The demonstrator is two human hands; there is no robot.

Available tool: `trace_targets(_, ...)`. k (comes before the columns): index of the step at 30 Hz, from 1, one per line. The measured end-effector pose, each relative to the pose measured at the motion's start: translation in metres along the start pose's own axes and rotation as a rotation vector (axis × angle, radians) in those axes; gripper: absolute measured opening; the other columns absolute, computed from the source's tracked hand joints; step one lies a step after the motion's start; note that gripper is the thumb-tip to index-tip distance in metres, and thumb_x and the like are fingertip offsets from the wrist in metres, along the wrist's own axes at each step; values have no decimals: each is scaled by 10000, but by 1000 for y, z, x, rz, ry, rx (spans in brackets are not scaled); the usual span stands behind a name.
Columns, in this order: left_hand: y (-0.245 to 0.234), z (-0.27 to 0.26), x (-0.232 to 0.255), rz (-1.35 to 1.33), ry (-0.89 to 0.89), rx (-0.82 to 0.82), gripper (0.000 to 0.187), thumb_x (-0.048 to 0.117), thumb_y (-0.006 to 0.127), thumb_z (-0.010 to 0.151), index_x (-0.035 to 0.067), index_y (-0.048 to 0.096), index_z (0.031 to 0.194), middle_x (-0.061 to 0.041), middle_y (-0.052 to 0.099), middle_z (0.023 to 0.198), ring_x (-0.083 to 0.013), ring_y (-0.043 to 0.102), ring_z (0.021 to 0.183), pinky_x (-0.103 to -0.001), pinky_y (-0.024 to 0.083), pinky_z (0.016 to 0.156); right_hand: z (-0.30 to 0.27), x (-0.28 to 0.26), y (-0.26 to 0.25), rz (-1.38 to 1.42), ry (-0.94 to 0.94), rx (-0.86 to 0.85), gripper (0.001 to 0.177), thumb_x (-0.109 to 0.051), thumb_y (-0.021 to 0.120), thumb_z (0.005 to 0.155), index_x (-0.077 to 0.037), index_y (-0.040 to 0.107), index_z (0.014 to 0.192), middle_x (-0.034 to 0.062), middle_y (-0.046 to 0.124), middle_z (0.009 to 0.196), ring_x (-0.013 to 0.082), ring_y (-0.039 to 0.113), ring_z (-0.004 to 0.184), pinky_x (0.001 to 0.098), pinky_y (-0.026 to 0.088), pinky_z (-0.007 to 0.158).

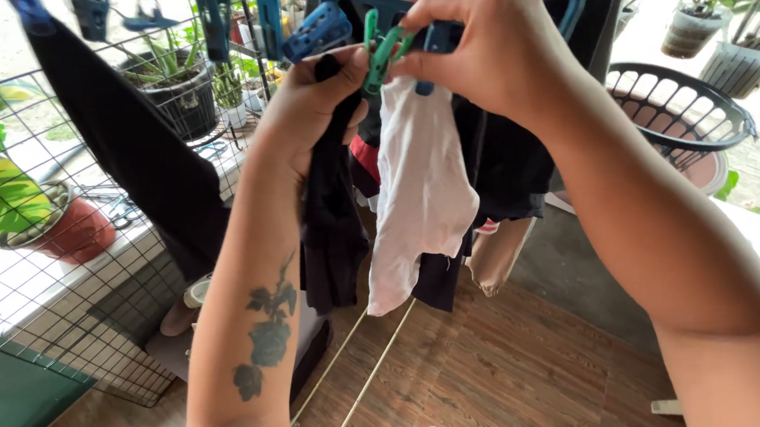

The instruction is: Hanging various small laundry items on a multi-clip drying rack and a garment rack.

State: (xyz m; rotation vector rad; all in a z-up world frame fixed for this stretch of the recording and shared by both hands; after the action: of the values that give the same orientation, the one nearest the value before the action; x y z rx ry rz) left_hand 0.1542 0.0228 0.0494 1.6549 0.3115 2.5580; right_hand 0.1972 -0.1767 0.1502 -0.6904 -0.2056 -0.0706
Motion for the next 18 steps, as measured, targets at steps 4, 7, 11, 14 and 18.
trace_targets(4,-1,-13,0,365,32,240,363,383,674,1018,132,754,1268,60,674,813,-19,514,577,-206,404,493,8,-44,-31,-48,-140,55,324,-140,907,866,-11,705,1084,114,701,1172,248,698,1084,389,573,963)
trace_targets(7,16,-52,11,144,-51,239,421,297,640,1030,171,624,1431,27,739,1080,-121,433,572,-305,273,413,-5,-79,-33,-80,-16,142,221,-55,899,1022,7,687,1034,112,740,1066,199,703,906,323,542,716)
trace_targets(11,37,-68,3,-291,43,66,380,105,620,966,47,627,1342,-65,668,1134,-117,686,1041,-297,589,935,-41,-74,39,199,361,-198,236,-176,872,855,-68,677,931,29,710,848,112,711,732,237,576,566)
trace_targets(14,37,-70,7,-154,181,-1,309,191,509,1167,50,662,1395,-101,615,1156,-154,603,1056,-307,528,953,-45,-64,49,346,246,0,519,-236,867,855,38,532,1141,121,595,1069,91,655,868,198,599,716)
trace_targets(18,2,-75,19,584,179,248,280,228,575,1055,35,694,1219,-29,705,1026,-73,612,889,-242,502,777,-55,-28,47,639,642,-180,332,-67,796,884,-41,616,1162,2,663,839,80,675,784,223,572,726)
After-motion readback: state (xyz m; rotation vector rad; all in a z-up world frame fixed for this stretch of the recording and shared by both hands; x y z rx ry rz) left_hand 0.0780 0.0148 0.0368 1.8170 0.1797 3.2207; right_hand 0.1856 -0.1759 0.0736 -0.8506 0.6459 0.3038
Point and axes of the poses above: each hand's wrist, its own z-axis towards the middle knuckle, its own y-axis out of the palm, x = y × z, the point moved 4 cm from there along z, towards the middle knuckle
